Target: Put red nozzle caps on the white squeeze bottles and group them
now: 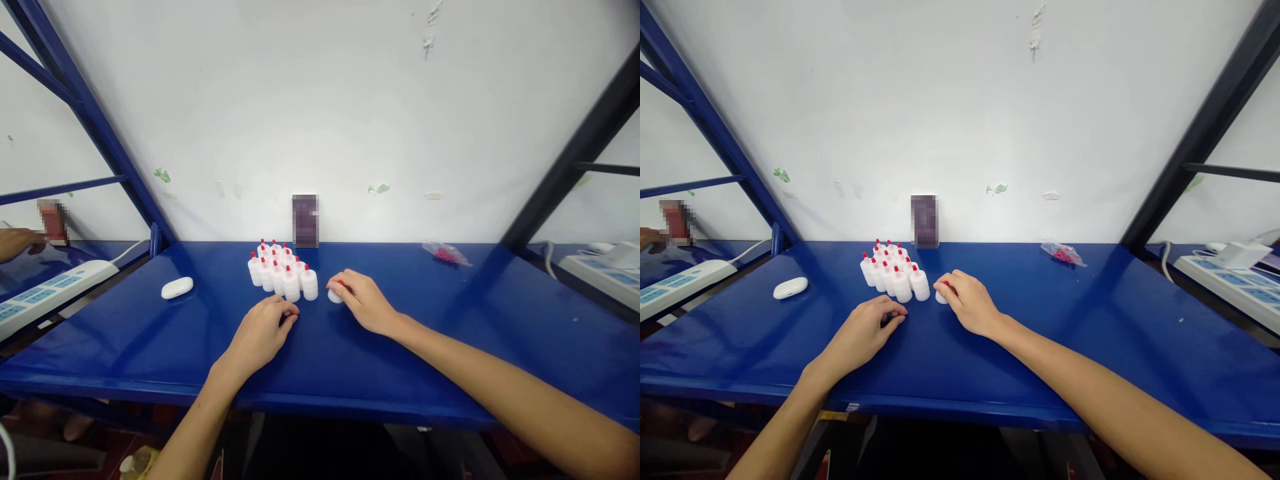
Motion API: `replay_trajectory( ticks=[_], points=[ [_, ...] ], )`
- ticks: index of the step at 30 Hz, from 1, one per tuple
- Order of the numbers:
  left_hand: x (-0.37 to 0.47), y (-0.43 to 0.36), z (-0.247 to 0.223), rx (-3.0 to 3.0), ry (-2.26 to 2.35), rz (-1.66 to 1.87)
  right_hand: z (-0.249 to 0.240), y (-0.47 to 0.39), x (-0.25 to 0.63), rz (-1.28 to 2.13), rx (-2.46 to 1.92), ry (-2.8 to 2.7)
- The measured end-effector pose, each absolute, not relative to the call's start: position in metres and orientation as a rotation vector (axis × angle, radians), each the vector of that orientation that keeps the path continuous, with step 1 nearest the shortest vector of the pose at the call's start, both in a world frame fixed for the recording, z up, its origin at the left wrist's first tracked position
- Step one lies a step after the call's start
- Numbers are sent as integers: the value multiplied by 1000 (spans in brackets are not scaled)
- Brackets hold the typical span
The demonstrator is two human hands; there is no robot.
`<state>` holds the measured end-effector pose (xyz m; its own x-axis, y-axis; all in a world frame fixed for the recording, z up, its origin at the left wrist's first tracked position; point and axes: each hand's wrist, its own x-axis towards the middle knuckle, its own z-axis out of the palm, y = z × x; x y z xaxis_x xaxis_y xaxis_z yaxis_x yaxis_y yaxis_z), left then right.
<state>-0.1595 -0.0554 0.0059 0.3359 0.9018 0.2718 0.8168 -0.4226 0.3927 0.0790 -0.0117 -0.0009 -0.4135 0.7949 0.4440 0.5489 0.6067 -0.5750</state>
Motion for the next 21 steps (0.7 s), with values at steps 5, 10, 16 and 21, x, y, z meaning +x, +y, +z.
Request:
replay_trajectory(
  ticks=[5, 10, 16, 21],
  points=[
    [-155, -54, 5, 2404, 1542, 658, -5, -4, 73, 296, -1192, -2257],
    [-152, -55, 5, 2412, 1428, 702, 2, -6, 76, 346, -1098, -2093],
    [-137, -68, 12, 2307, 1250, 1060, 6, -24, 87, 712, -728, -1736],
    [-111, -88, 13, 2163, 1049, 1349, 4, -44, 82, 1016, -563, -1656]
  ],
)
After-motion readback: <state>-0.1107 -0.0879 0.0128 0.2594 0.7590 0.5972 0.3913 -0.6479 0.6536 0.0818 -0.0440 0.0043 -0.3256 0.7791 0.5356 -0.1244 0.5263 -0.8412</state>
